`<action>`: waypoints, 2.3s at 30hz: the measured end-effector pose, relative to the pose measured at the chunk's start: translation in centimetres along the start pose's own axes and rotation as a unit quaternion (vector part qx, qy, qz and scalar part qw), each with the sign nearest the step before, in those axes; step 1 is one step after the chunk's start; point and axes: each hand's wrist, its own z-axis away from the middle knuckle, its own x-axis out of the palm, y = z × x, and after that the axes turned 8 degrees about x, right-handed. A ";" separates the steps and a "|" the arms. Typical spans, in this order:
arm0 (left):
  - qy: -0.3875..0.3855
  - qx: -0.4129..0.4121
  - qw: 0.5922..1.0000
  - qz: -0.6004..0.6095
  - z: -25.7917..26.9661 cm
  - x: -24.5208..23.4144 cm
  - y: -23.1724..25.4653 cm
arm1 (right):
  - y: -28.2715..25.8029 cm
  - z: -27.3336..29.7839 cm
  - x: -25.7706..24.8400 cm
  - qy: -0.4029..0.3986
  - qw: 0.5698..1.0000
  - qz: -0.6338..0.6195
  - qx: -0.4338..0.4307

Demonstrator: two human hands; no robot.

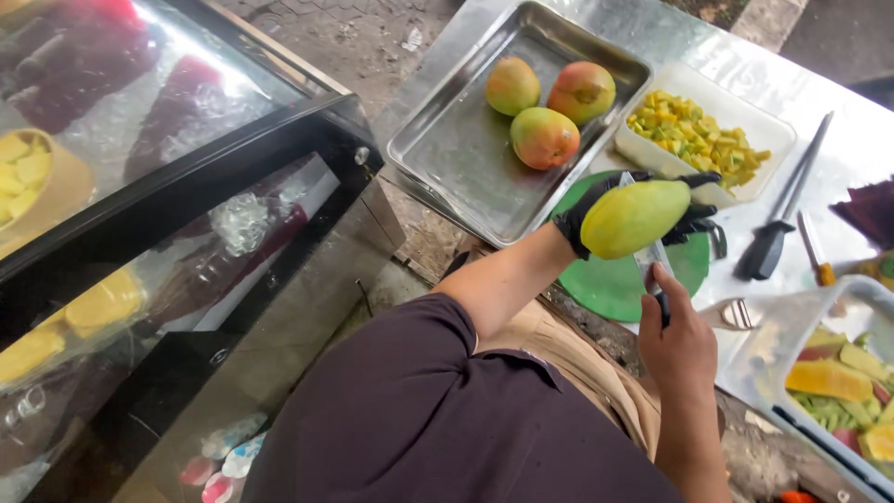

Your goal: Cutting and dicing mangoes into small pieces on a cutting board.

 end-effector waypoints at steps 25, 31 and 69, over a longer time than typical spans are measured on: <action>0.033 -0.151 0.983 0.102 3.4 19.3 0.4 | 0.1 -1.0 -1.2 0.074 0.996 -0.050 -0.028; 0.040 -0.361 0.932 -0.015 4.9 13.9 2.8 | 1.7 -0.5 -3.3 0.119 0.989 0.010 -0.085; -0.021 -0.443 0.895 -0.058 5.1 19.3 5.5 | 3.5 0.7 -5.9 0.192 0.962 0.085 -0.172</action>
